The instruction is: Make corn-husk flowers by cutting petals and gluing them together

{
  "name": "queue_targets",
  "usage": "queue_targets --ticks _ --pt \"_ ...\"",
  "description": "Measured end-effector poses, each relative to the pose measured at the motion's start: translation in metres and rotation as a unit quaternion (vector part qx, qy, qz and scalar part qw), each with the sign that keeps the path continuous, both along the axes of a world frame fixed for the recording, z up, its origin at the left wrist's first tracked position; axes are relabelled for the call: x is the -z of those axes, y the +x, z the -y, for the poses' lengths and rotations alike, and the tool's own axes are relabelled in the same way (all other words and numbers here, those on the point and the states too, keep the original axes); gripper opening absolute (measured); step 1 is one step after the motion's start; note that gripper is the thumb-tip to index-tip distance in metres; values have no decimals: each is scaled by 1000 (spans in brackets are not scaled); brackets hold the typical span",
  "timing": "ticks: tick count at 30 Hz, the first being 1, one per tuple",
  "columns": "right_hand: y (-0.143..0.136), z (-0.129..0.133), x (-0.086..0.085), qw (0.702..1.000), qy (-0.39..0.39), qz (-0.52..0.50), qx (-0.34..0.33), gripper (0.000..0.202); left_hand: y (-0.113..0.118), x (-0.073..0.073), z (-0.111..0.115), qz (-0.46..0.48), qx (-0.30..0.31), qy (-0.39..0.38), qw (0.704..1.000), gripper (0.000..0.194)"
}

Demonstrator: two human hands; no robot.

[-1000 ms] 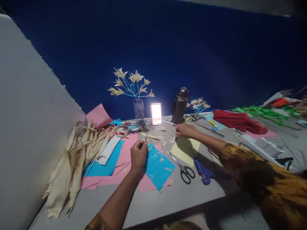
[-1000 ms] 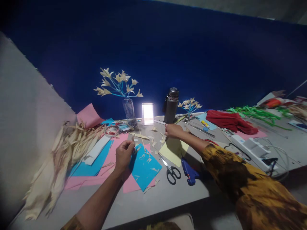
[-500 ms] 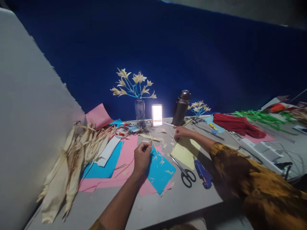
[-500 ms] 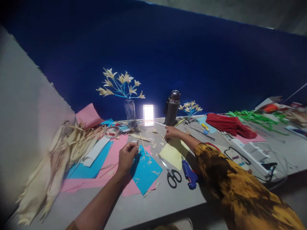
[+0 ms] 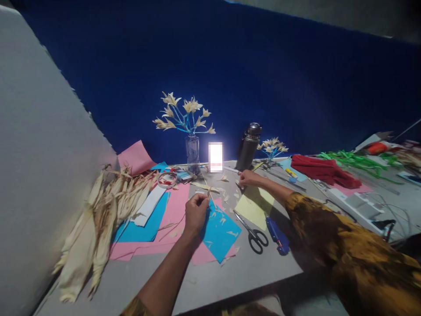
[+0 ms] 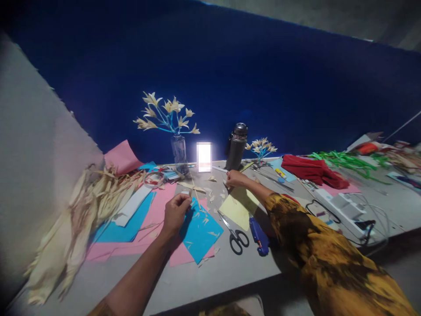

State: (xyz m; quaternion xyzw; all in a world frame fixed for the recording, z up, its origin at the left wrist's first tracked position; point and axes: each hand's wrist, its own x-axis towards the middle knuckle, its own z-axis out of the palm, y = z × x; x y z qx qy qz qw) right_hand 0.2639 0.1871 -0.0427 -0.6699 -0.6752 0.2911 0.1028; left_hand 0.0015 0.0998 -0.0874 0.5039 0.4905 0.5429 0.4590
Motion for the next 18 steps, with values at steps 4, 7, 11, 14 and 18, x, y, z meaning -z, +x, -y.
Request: queue_targets --ticks 4,7,11,14,18 --pt "-4 22 -14 996 -8 -85 1 23 1 -3 1 0 1 1 1000 11" --pt "-22 48 -14 989 -33 -146 -19 20 2 -3 2 6 12 8 1000 10" --pt "-52 83 -5 977 -56 -201 -52 12 2 0 1 0 15 24 1000 8" --pt "-63 103 -3 973 -30 -225 -35 9 2 3 0 16 15 19 1000 8" --pt "-69 125 -3 956 67 -280 59 21 3 0 4 135 93 -78 983 15"
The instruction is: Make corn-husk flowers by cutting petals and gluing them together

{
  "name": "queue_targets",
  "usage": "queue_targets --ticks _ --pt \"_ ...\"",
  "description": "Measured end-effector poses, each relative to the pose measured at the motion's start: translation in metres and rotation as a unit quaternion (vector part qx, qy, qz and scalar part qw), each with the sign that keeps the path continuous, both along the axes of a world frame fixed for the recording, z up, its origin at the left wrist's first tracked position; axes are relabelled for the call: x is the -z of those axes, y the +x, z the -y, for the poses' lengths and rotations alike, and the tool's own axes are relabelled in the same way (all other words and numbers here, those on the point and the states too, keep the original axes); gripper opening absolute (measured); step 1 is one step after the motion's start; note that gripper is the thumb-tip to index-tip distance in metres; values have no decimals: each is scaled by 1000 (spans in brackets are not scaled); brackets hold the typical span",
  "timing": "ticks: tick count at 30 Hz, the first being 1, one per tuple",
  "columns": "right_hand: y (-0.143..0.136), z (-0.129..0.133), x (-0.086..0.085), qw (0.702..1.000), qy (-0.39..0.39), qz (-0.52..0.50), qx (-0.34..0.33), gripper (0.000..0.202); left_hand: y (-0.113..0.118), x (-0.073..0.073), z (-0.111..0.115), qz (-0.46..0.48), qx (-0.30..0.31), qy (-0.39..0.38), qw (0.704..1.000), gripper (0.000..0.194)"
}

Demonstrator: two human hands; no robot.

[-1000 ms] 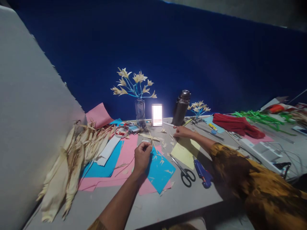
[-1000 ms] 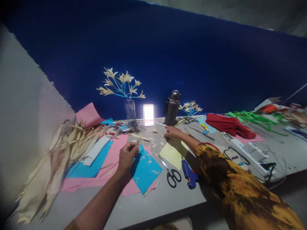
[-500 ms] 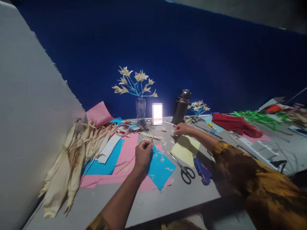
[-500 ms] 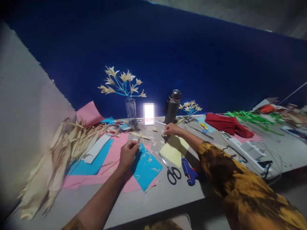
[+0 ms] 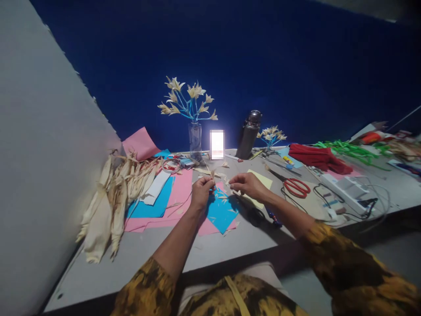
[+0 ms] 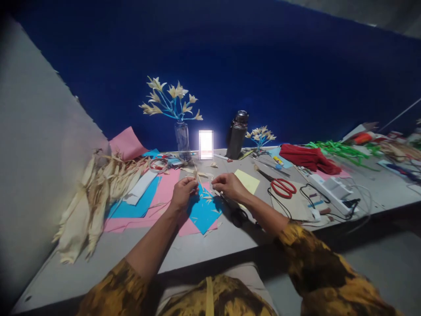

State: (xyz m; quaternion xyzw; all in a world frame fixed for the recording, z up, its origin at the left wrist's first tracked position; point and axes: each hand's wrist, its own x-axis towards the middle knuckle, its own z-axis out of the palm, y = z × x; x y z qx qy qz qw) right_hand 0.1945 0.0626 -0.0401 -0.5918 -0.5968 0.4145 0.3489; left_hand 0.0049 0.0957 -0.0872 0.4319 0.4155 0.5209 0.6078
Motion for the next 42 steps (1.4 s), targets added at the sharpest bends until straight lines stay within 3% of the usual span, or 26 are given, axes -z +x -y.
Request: queue_targets --ticks 3,6,9,12,18,24,28,32,35,42 --pt "-9 13 9 980 90 -94 149 31 0 -7 9 105 128 -92 982 20" --pt "-21 21 24 944 162 -136 255 32 2 -13 19 164 213 -160 950 26" --pt "-30 22 35 921 216 -113 303 29 6 -14 27 195 266 -187 925 27" --pt "-34 19 40 918 218 -122 308 27 10 -11 29 217 296 -200 909 23" --pt "-34 17 46 914 164 -259 266 27 10 -1 26 238 255 -201 915 15" --pt "-24 28 52 902 96 -352 231 35 11 1 22 172 216 -137 951 19" --pt "-22 36 50 915 40 -348 199 32 12 0 24 62 178 -40 981 21" --pt "-23 41 43 923 16 -350 158 37 13 -7 29 -15 129 34 991 17" --pt "-23 41 40 933 -3 -337 128 30 14 -14 34 -63 88 83 991 12" --pt "-19 39 40 968 59 -200 137 20 16 -13 38 -87 107 111 984 9"
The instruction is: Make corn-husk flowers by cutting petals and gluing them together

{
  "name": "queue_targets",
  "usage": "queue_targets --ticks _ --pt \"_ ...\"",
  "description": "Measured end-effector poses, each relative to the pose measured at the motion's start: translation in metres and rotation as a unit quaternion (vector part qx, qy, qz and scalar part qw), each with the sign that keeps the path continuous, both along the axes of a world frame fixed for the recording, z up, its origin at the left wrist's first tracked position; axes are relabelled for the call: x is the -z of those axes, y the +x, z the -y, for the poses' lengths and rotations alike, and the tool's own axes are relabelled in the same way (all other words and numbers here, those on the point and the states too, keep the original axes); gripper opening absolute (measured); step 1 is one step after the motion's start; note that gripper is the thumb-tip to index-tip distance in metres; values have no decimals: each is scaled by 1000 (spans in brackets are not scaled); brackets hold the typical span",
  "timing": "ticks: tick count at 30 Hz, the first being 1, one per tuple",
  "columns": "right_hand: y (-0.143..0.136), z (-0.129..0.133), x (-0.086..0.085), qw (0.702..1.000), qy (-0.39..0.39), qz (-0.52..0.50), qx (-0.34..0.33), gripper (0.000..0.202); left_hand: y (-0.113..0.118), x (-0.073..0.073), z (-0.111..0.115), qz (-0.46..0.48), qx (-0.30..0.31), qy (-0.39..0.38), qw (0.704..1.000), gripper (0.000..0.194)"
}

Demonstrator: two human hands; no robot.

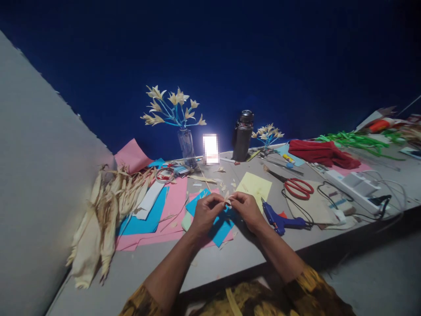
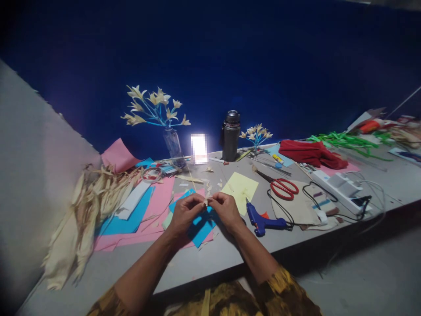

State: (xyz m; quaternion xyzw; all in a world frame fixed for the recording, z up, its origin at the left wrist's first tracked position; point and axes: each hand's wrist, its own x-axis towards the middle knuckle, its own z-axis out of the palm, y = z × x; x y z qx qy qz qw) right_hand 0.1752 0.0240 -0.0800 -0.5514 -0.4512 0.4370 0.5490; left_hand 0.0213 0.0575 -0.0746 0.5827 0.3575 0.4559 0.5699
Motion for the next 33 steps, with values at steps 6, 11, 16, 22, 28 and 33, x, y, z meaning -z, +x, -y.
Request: queue_targets --ticks 6,11,16,22,28,33 --pt "1 -3 7 999 -13 34 35 22 -1 12 -12 49 -29 -93 994 10" --pt "0 -5 15 997 -24 71 33 22 -3 14 -14 -11 -64 -59 996 7" --pt "-1 -6 17 996 -31 72 33 21 -3 12 -13 -46 -76 -44 995 6" --pt "-2 -3 15 997 -29 63 26 21 -2 10 -12 -47 -75 -61 994 9" --pt "-3 -5 21 998 -34 51 23 23 -1 11 -12 -18 -61 -102 993 17" --pt "0 -7 23 993 -39 105 26 18 2 12 -11 70 -24 -169 983 22"
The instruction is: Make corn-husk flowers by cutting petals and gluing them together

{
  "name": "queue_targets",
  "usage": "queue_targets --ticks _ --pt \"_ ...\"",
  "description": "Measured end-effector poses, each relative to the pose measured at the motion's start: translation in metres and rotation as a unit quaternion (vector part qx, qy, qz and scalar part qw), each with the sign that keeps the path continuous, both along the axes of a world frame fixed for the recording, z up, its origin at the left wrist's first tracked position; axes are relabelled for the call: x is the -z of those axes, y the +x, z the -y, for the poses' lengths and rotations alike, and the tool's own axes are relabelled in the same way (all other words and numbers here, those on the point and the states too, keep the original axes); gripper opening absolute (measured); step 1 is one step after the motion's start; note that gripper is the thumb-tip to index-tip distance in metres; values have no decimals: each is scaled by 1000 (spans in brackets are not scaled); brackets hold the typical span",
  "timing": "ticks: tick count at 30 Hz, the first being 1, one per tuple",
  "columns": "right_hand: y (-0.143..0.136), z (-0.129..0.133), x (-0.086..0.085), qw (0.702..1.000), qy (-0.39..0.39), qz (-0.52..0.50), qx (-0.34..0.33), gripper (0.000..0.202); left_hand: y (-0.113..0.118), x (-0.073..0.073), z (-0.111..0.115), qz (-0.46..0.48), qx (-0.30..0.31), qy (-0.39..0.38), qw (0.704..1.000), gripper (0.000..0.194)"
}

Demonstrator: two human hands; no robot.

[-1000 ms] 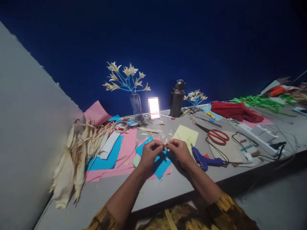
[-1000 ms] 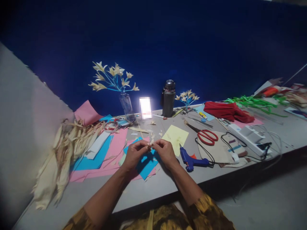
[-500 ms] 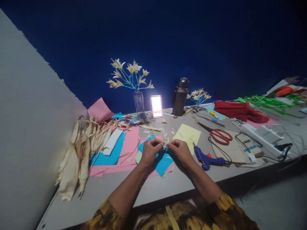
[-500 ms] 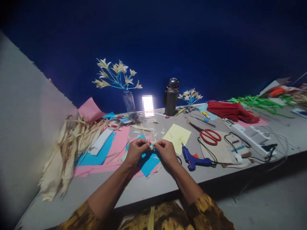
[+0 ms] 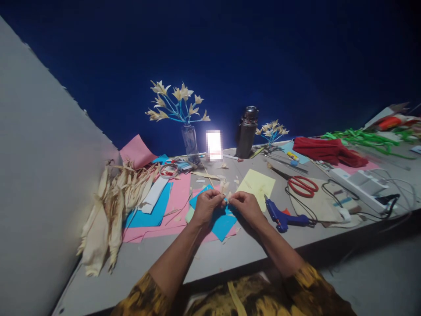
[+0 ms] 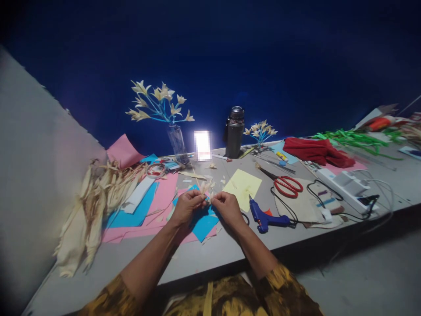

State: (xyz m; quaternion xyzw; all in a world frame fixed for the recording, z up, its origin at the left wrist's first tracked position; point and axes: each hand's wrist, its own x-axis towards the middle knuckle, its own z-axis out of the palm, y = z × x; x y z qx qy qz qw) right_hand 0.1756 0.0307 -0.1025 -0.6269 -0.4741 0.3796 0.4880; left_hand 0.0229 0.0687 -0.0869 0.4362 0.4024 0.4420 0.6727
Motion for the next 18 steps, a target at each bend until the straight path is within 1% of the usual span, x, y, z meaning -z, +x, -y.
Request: queue_targets --ticks 2,4,5,7,10,13,18 --pt "1 1 -5 999 9 33 13 17 1 -2 1 4 -7 2 1000 23" --pt "3 3 -11 997 31 70 25 15 0 -3 1 -10 -17 12 1000 23" --pt "3 3 -15 996 41 73 25 16 0 -3 1 -19 -17 18 1000 22" --pt "5 3 -21 999 46 22 11 28 0 -3 1 -35 -4 25 999 22" --pt "6 -2 -27 993 20 -110 -28 45 1 -1 2 -42 28 24 998 22" --pt "5 -8 -29 980 -6 -190 -59 45 3 1 4 -36 54 10 998 23" --pt "5 -11 -29 970 -15 -236 -53 40 2 -1 8 27 86 -41 995 26"
